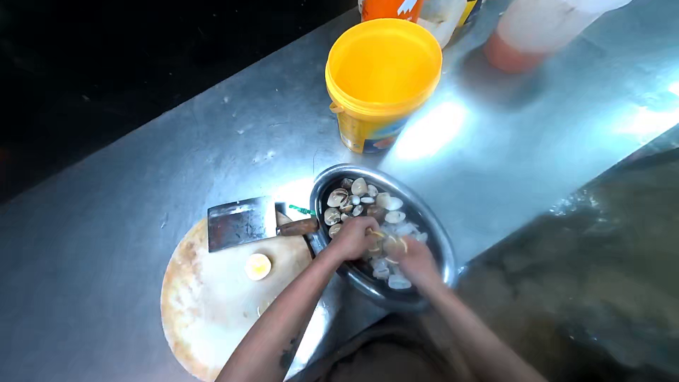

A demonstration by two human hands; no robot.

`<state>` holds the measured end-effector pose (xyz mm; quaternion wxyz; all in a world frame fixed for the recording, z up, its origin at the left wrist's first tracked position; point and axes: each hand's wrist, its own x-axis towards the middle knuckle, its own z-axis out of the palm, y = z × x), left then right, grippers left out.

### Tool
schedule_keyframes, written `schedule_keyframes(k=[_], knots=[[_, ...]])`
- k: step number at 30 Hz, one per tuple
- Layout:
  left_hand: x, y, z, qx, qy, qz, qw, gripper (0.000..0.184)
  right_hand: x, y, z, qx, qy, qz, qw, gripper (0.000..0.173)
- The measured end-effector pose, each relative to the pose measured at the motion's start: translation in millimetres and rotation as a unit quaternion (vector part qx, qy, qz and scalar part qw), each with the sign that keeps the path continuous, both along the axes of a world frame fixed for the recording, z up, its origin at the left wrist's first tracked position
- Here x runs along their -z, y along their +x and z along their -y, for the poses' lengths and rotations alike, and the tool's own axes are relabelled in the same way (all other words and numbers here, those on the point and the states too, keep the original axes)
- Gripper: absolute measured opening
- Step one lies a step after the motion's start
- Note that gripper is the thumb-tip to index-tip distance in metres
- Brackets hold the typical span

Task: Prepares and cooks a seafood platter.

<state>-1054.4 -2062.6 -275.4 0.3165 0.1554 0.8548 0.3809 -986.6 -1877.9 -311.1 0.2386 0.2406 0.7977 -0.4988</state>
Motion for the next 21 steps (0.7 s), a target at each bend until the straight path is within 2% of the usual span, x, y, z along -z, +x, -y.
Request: schedule_keyframes(k=[2,4,6,8,11,14,18,21], knots=[[-4.0,-7.2,-4.8,-0.001,-0.026,0.019,0.999,0.017,-7.5,-6.0,-1.9,-0.029,-0.003,0.0,1.0,0.021],[-4.4,-11.2,-5.1,-0.011,-0.045,0.034,0.998,0.019,-12.4,-9.2,-6.3,-0.082,0.038,-0.014,0.996,0.023],[-3.1,-13.0,-4.6,-0.019,-0.057,0.046,0.997,0.02,-19.3,-8.6,-16.3,-0.137,0.119,-0.064,0.981,0.035],[-3.5,-15.2,-2.6,-0.021,-0.074,0.06,0.995,0.024,-26.8,-9.3,-28.7,-0.166,0.149,-0.086,0.971,0.047],[-2.7,-15.3,0.4,0.007,-0.096,0.047,0.994,0.028,-38.7,-22.8,-42.6,-0.176,0.138,-0.082,0.971,0.036],[5.1,2.2,-0.4,0.04,-0.101,-0.091,0.99,0.027,-37.5,-50.8,-46.5,-0.206,0.134,-0.097,0.965,0.024],[19.8,19.7,-1.6,0.028,-0.095,-0.353,0.93,0.022,-38.0,-93.2,-34.9,-0.263,0.129,-0.138,0.946,0.02],[25.5,23.7,2.2,-0.053,-0.047,-0.413,0.908,0.024,-45.7,-113.9,-20.7,-0.3,0.121,-0.164,0.932,0.019]])
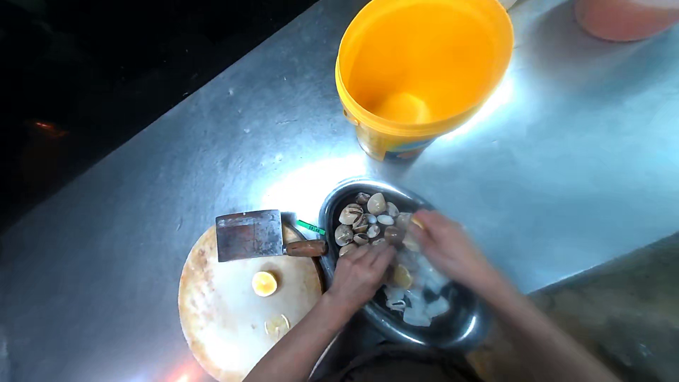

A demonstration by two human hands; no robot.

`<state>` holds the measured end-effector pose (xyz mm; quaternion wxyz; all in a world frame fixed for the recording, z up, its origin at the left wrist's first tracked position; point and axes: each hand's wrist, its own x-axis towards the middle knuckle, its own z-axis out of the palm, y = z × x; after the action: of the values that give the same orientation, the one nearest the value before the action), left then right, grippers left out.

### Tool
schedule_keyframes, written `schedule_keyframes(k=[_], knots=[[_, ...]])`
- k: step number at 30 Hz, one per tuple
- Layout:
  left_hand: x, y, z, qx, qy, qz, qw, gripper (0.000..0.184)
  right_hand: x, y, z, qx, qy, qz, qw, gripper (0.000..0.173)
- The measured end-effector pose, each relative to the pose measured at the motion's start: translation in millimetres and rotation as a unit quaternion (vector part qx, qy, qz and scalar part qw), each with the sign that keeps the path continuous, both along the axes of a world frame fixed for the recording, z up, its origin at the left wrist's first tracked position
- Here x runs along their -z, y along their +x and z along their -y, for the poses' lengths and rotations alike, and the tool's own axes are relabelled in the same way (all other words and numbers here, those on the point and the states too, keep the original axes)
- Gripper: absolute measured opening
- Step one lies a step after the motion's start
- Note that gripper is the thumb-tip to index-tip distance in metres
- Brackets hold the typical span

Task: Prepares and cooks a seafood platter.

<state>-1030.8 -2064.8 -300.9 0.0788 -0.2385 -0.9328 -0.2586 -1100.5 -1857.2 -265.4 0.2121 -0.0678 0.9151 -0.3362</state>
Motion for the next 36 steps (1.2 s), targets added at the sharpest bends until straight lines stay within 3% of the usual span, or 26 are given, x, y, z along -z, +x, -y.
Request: schedule_keyframes(k=[2,4,7,12,14,17,20,24,26,28,31,33,36], knots=[[-3.4,-2.8,2.1,-0.093,0.094,0.058,0.99,0.023,-2.7,-9.8,10.8,-0.017,-0.015,0.003,1.0,0.013],[-13.4,-13.9,5.7,-0.201,0.17,0.155,0.952,0.023,-2.4,-13.3,21.5,-0.01,-0.034,0.026,0.999,0.01],[-17.2,-36.6,11.6,-0.282,0.18,0.198,0.921,0.021,3.2,-8.2,36.3,0.034,-0.08,0.063,0.994,0.014],[-21.2,-42.3,3.2,-0.26,0.13,0.218,0.932,0.017,12.1,4.8,48.2,0.042,-0.092,0.157,0.982,0.018],[-22.8,-33.9,2.3,-0.244,0.077,0.207,0.944,0.02,11.7,9.9,50.4,0.024,-0.075,0.131,0.988,0.019],[-34.7,-9.1,11.1,-0.261,0.035,0.194,0.945,0.02,8.7,24.8,43.8,-0.012,-0.04,-0.007,0.999,0.022],[-44.0,34.2,49.6,-0.335,0.052,0.184,0.923,0.02,5.6,39.9,9.8,0.001,-0.027,-0.065,0.998,0.026],[-55.5,117.2,160.2,-0.503,0.048,0.237,0.83,0.031,-3.5,76.5,-59.6,0.046,-0.022,0.035,0.998,0.04],[-56.9,150.3,204.0,-0.558,0.03,0.234,0.795,0.031,-18.4,92.6,-68.4,0.009,-0.025,0.055,0.998,0.042],[-53.5,173.0,218.2,-0.543,0.024,0.275,0.793,0.034,-29.6,112.5,-45.9,-0.096,-0.053,0.029,0.994,0.039],[-37.3,175.7,195.3,-0.448,0.036,0.376,0.81,0.054,-28.9,141.6,32.7,-0.245,-0.112,-0.064,0.961,0.033],[-28.4,174.0,176.0,-0.383,-0.016,0.38,0.842,0.056,-21.9,163.8,77.7,-0.276,-0.124,-0.106,0.947,0.033],[-25.1,175.2,167.3,-0.306,-0.075,0.377,0.871,0.045,-20.5,196.4,103.4,-0.262,-0.128,-0.122,0.949,0.033]])
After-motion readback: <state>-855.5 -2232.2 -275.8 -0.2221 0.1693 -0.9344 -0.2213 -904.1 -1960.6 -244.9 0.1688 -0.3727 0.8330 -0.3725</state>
